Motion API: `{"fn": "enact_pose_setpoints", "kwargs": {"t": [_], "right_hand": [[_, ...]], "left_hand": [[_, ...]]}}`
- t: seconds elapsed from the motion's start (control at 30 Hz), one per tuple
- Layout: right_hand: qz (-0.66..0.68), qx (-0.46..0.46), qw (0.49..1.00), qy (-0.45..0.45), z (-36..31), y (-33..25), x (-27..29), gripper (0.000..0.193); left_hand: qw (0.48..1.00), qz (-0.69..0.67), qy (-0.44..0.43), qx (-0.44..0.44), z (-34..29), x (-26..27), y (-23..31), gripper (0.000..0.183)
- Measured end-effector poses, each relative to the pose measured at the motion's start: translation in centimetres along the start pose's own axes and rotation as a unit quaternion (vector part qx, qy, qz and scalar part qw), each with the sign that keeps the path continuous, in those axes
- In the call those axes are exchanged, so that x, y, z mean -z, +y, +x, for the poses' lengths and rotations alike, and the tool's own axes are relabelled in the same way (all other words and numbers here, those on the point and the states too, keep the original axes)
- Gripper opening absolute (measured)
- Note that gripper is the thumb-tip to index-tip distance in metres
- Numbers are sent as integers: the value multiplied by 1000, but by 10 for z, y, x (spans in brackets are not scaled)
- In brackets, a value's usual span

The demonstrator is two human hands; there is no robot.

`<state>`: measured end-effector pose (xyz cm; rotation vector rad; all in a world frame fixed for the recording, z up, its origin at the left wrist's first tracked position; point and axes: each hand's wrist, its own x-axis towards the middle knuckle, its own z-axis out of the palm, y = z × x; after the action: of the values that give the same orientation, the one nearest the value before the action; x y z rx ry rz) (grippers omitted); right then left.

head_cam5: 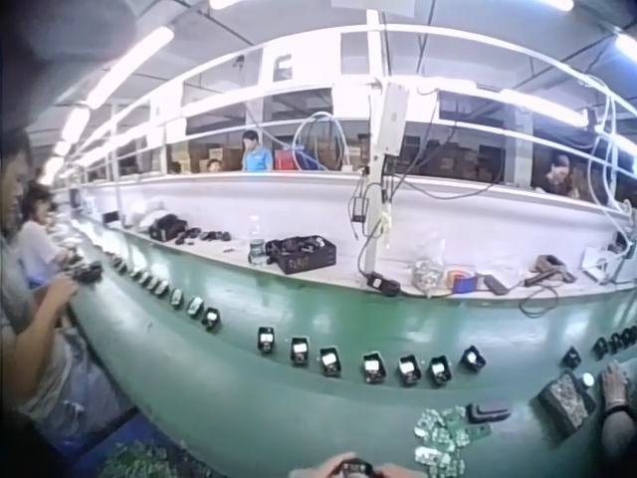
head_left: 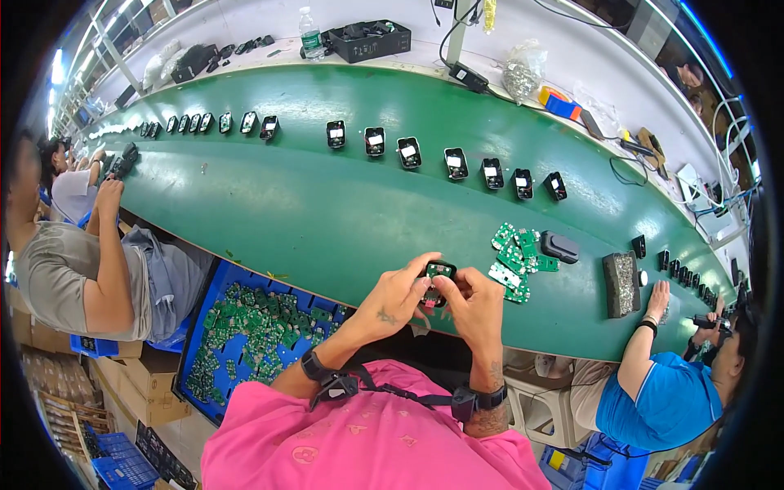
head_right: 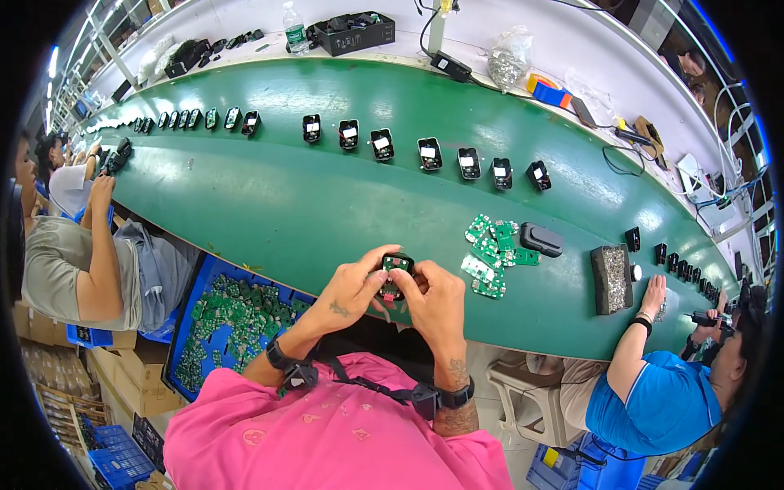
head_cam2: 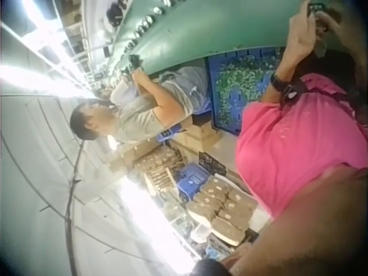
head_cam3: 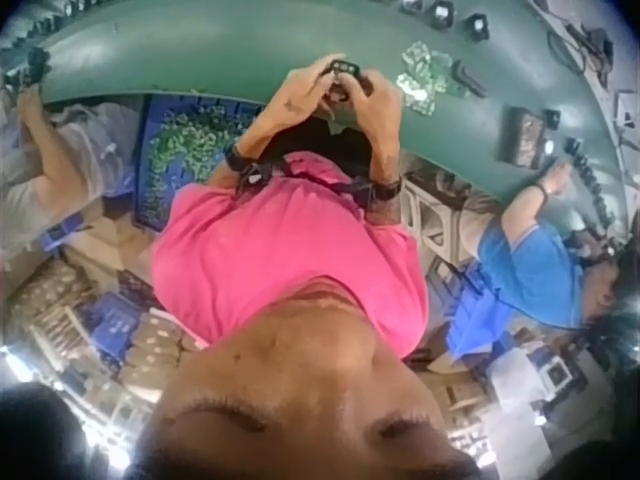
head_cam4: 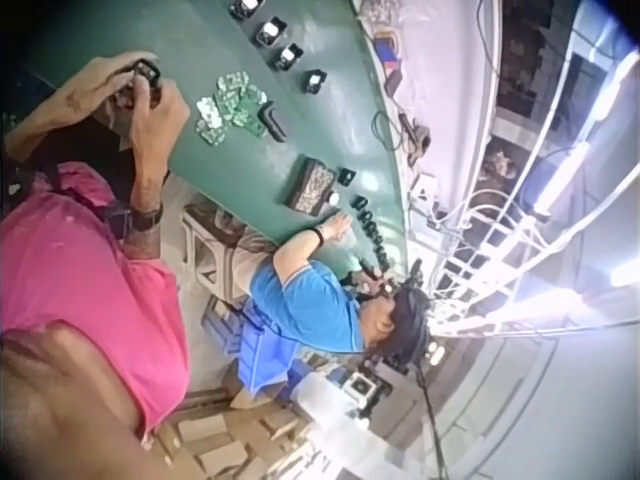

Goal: Assemble electronic circuit boards into black plastic housings at a factory workbench.

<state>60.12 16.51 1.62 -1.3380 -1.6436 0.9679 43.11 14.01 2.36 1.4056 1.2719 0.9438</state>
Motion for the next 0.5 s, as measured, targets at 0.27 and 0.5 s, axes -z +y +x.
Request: {"fn": "enact_pose_setpoints", "kwargs": {"t": [0.27,0.5], "right_hand": [[48,-20,998,-29,3,4,2,24],[25,21,999,13,-2,-2,-16,24]], "left_hand": [[995,-90,-28,12,1,2,2,43],[999,-37,23,11,2,-3,-3,35]]}}
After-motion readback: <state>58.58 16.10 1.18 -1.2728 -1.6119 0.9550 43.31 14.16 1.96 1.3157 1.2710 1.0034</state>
